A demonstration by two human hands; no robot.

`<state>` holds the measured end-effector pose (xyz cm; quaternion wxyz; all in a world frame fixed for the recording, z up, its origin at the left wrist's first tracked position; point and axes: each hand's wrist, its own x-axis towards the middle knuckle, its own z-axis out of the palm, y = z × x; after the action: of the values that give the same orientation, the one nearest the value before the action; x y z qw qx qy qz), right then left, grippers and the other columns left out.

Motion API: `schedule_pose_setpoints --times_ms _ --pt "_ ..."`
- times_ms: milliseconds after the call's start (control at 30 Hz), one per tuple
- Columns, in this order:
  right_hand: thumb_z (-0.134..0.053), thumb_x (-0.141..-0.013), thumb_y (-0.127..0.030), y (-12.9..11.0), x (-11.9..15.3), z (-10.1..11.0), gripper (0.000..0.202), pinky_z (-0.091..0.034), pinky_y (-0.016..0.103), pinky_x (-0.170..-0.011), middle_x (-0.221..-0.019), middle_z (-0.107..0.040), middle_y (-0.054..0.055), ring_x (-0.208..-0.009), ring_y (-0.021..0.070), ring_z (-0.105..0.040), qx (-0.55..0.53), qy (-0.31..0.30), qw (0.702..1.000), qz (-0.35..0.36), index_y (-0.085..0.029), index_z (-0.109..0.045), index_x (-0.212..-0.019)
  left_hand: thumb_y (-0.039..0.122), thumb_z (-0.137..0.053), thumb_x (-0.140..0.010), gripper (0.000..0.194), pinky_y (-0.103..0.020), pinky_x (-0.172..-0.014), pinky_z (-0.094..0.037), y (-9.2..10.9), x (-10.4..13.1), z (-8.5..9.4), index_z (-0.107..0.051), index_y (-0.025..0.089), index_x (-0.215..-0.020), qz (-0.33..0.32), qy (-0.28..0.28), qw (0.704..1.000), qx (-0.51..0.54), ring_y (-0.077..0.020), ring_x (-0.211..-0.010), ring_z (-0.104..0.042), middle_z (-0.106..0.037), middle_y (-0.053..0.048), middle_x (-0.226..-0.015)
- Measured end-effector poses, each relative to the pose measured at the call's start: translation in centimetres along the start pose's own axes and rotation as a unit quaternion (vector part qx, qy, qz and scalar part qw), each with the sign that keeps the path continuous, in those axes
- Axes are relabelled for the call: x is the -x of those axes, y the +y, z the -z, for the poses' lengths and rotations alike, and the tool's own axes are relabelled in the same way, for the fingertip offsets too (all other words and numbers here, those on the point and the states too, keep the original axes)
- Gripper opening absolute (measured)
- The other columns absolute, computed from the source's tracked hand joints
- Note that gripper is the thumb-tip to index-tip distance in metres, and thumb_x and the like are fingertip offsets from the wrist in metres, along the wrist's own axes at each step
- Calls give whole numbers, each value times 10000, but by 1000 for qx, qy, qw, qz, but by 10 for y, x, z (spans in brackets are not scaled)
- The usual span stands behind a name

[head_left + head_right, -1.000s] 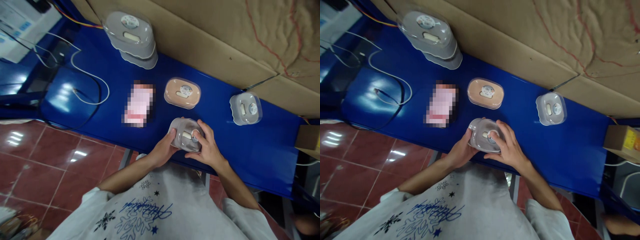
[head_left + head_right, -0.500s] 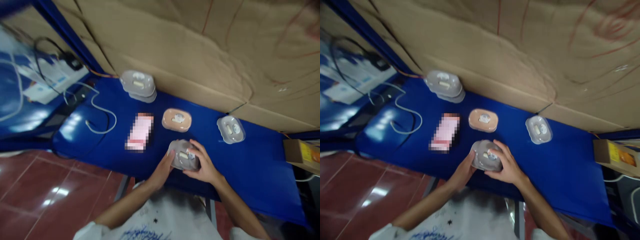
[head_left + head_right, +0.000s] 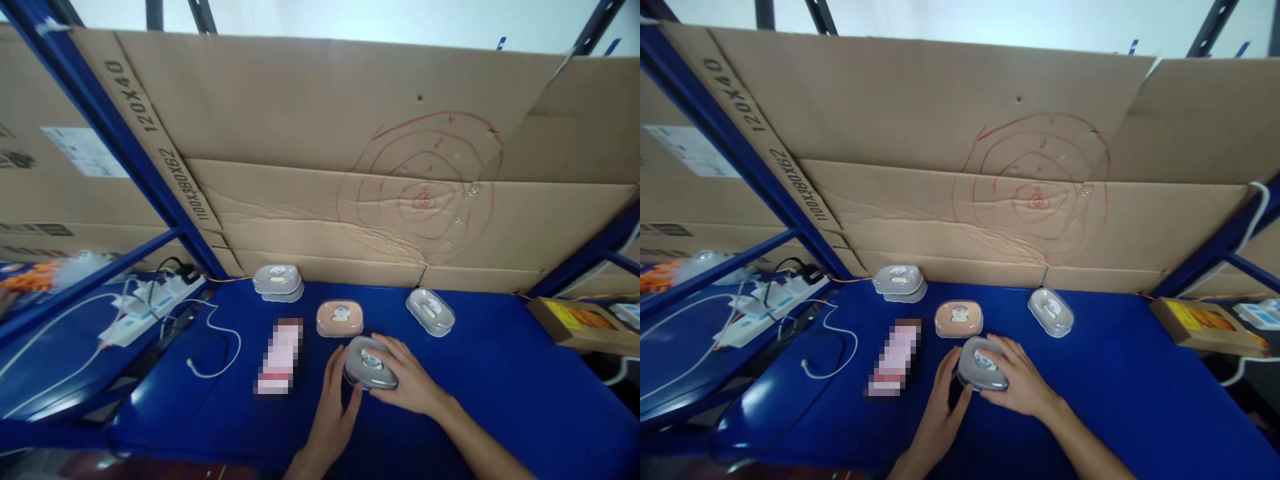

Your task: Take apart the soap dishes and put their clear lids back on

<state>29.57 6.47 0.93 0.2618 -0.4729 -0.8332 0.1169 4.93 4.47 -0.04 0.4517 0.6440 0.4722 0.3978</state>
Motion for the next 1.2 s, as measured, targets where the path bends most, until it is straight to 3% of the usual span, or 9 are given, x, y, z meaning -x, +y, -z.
schedule_pose_setpoints --times_ms 133,267,400,533,700,800,967,1100,1200 --pt "-852 -871 -485 0 -6 5 802 -526 583 -1172 -1657 -518 154 -1489 384 -547 43 18 998 30 -345 -534 -1594 426 -530 -1069 653 -596 -1348 -274 3 -1 -5 -354 267 -1678 -65 -19 991 -119 -360 -1667 -285 -300 -178 -1766" --pt "-803 -921 -545 3 -9 7 772 -507 590 -1170 -1636 -524 195 -1477 385 -546 72 26 997 33 -288 -536 -1597 350 -477 -1081 634 -639 -1291 -346 4 -1 -6 -327 209 -1681 -141 -13 957 -253 -399 -1646 -309 -301 -235 -1748" --pt "-736 -962 -592 7 -14 10 736 -431 629 -1209 -1651 -504 199 -1524 401 -476 82 20 996 17 -274 -535 -1595 277 -533 -1043 639 -712 -1288 -255 13 2 -14 -371 202 -1656 -177 -30 944 -277 -433 -1663 -235 -275 -242 -1765" --pt "-637 -1032 -542 7 -16 23 688 -334 661 -1253 -1681 -458 219 -1569 418 -390 101 13 994 31 -209 -499 -1618 257 -560 -1029 591 -681 -1324 -157 30 -1 -14 -472 218 -1612 -241 -74 926 -283 -400 -1675 -221 -278 -214 -1779" --pt "-582 -1071 -517 -3 -5 51 622 -394 616 -1224 -1651 -506 197 -1531 371 -454 118 14 989 85 -233 -492 -1617 244 -604 -1002 529 -565 -1264 -386 44 -12 13 -573 242 -1530 -307 -133 888 -314 -350 -1556 -463 -498 -180 -1649" --pt "-575 -1080 -509 2 0 55 512 -442 557 -1200 -1587 -592 132 -1479 325 -523 114 24 988 101 -288 -580 -1542 231 -572 -1020 517 -564 -1231 -432 40 -20 18 -556 211 -1537 -315 -141 875 -338 -349 -1530 -488 -505 -199 -1632" --pt "-483 -1119 -464 29 -6 43 410 -475 565 -1167 -1484 -664 136 -1391 314 -599 119 112 986 35 -269 -657 -1436 217 -584 -1015 522 -690 -1274 -292 24 -34 0 -575 187 -1536 -329 -134 853 -382 -425 -1582 -406 -428 -239 -1690" --pt "-399 -1141 -408 44 -6 36 392 -487 533 -1165 -1420 -691 114 -1357 284 -625 129 171 976 -25 -282 -656 -1407 271 -577 -1043 565 -653 -1245 -346 18 -40 -5 -519 218 -1603 -364 -128 808 -445 -400 -1568 -443 -438 -225 -1704" --pt "-443 -1124 -446 54 -5 39 400 -433 562 -1211 -1484 -643 136 -1434 316 -566 142 187 970 -62 -270 -648 -1419 326 -609 -1044 640 -663 -1249 -327 18 -43 -2 -448 222 -1655 -360 -117 815 -439 -420 -1605 -383 -351 -238 -1751"
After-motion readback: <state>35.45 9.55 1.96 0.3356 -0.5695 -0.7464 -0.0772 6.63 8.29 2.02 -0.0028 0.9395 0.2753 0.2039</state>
